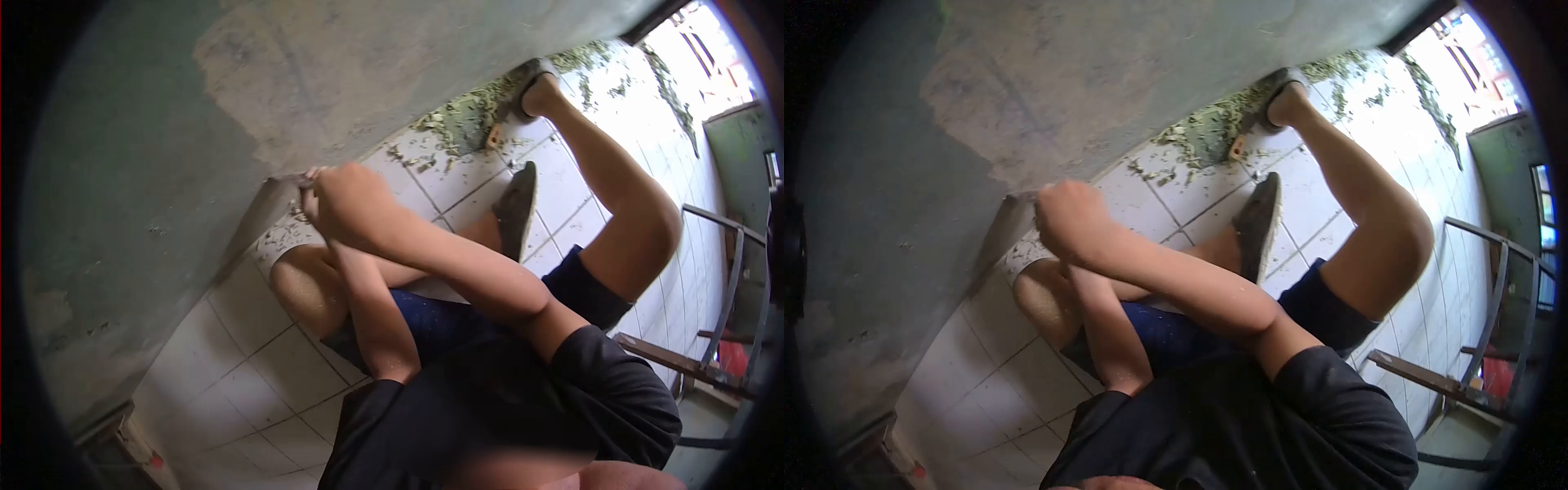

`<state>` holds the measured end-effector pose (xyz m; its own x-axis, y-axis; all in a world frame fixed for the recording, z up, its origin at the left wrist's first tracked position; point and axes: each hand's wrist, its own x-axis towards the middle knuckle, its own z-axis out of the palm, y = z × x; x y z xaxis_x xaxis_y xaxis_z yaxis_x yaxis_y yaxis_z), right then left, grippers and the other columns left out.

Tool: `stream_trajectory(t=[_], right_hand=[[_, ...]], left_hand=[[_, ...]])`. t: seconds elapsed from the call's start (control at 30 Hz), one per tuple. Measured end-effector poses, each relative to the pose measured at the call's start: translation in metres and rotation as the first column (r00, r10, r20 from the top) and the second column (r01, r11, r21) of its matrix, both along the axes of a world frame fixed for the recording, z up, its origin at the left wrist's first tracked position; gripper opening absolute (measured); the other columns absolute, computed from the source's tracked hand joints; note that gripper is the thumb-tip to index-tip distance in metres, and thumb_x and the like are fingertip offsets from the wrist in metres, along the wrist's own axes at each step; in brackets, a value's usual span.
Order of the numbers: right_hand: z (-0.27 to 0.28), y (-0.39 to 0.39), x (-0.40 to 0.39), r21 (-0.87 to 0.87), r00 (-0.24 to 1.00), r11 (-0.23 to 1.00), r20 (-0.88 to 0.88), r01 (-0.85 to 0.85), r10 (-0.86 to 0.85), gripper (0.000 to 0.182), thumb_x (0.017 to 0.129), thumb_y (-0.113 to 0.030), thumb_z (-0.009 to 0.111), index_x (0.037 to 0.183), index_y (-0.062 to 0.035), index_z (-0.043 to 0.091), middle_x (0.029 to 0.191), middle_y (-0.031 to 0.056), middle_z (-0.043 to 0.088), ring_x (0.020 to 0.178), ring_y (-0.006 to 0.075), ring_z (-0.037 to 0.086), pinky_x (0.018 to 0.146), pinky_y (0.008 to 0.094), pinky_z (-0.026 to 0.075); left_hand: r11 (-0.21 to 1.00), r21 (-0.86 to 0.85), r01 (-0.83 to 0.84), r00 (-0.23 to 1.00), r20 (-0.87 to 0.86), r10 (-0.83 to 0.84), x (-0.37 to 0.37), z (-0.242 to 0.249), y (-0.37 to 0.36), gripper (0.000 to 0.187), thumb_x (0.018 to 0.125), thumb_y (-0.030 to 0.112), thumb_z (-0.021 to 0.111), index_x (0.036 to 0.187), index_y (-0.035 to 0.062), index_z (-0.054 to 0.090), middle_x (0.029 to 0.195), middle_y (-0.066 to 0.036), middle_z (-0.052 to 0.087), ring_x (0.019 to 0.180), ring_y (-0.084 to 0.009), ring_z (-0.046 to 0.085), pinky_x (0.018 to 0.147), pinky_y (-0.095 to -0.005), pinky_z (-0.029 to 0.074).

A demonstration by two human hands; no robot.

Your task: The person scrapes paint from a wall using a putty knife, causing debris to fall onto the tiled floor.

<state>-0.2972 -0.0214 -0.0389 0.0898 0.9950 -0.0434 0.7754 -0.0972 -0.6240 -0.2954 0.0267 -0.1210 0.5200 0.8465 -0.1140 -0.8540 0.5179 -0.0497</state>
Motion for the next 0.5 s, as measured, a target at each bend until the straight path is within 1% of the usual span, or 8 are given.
stream_trajectory(t=[0.03,0.1,0.23,0.3,0.33,0.37,0.43,0.5], right_hand=[[0.009,0.003,0.005,-0.038,1.0,0.999,0.012,-0.01,0.01,0.011,0.077,-0.009,0.066,0.077,-0.0009,0.073,0.08,0.0241,0.071,0.079,0.0391,0.073,0.07,0.0461,0.06],[-0.012,0.015,-0.001,0.007,0.993,0.994,0.047,-0.105,0.104,0.033,0.091,-0.024,0.056,0.076,0.0026,0.069,0.072,0.0278,0.067,0.073,0.0457,0.069,0.068,0.0527,0.057],[-0.046,0.014,-0.023,-0.02,0.976,0.982,0.1,-0.19,0.191,0.028,0.091,-0.022,0.056,0.084,0.0015,0.069,0.077,0.0251,0.068,0.075,0.0411,0.071,0.069,0.0508,0.057],[-0.053,-0.005,-0.028,0.316,0.953,0.947,0.262,0.063,-0.151,0.025,0.093,-0.021,0.055,0.094,0.0014,0.066,0.08,0.0212,0.067,0.075,0.0359,0.07,0.068,0.0475,0.057],[-0.055,-0.007,-0.026,0.357,0.963,0.934,0.249,0.006,-0.102,0.026,0.094,-0.022,0.055,0.099,0.0027,0.062,0.082,0.0172,0.064,0.074,0.0323,0.068,0.065,0.0447,0.057],[-0.057,-0.009,-0.026,0.344,0.965,0.939,0.247,0.002,-0.093,0.026,0.094,-0.022,0.055,0.099,0.0027,0.062,0.082,0.0172,0.064,0.074,0.0323,0.068,0.065,0.0447,0.057],[-0.052,-0.004,-0.027,0.205,0.95,0.977,0.312,-0.054,-0.013,0.022,0.078,-0.009,0.059,0.094,0.0049,0.064,0.087,0.0198,0.066,0.083,0.0319,0.069,0.069,0.0381,0.056],[-0.032,-0.006,-0.015,0.158,0.961,0.987,0.271,0.0,-0.044,0.02,0.079,-0.009,0.06,0.093,0.0044,0.065,0.086,0.0203,0.067,0.081,0.0329,0.07,0.069,0.0396,0.057]], left_hand=[[1.0,0.002,-0.02,1.0,0.007,0.02,-0.008,-0.004,0.002,0.019,0.101,0.028,0.057,0.088,0.0146,0.054,0.076,0.003,0.053,0.07,-0.0126,0.046,0.073,-0.0293,0.041],[0.999,-0.014,-0.049,0.999,0.022,0.05,-0.019,-0.016,-0.004,0.019,0.101,0.028,0.057,0.087,0.0146,0.054,0.075,0.003,0.052,0.069,-0.0125,0.045,0.072,-0.0292,0.041],[0.996,-0.007,-0.094,0.994,0.06,0.095,-0.038,-0.031,0.005,0.019,0.101,0.028,0.057,0.087,0.0147,0.054,0.075,0.003,0.052,0.069,-0.0123,0.045,0.072,-0.0291,0.041],[0.993,-0.016,-0.119,0.989,0.089,0.12,-0.045,-0.044,0.004,0.02,0.101,0.028,0.057,0.087,0.0147,0.054,0.075,0.003,0.051,0.068,-0.0121,0.044,0.071,-0.029,0.041],[0.991,-0.023,-0.129,0.986,0.103,0.131,-0.048,-0.051,0.001,0.02,0.101,0.028,0.057,0.087,0.0148,0.054,0.075,0.003,0.051,0.068,-0.0121,0.044,0.071,-0.029,0.04],[0.99,-0.036,-0.136,0.984,0.114,0.139,-0.05,-0.059,-0.005,0.02,0.101,0.028,0.057,0.087,0.0148,0.054,0.074,0.003,0.051,0.068,-0.012,0.044,0.071,-0.029,0.04],[0.988,-0.041,-0.149,0.978,0.139,0.153,-0.054,-0.067,-0.009,0.02,0.101,0.028,0.057,0.087,0.0148,0.053,0.074,0.003,0.051,0.068,-0.0119,0.043,0.071,-0.0289,0.04],[0.987,-0.033,-0.158,0.971,0.177,0.161,-0.053,-0.07,-0.005,0.02,0.101,0.028,0.057,0.087,0.0149,0.053,0.074,0.003,0.05,0.068,-0.0118,0.043,0.071,-0.0288,0.04]])
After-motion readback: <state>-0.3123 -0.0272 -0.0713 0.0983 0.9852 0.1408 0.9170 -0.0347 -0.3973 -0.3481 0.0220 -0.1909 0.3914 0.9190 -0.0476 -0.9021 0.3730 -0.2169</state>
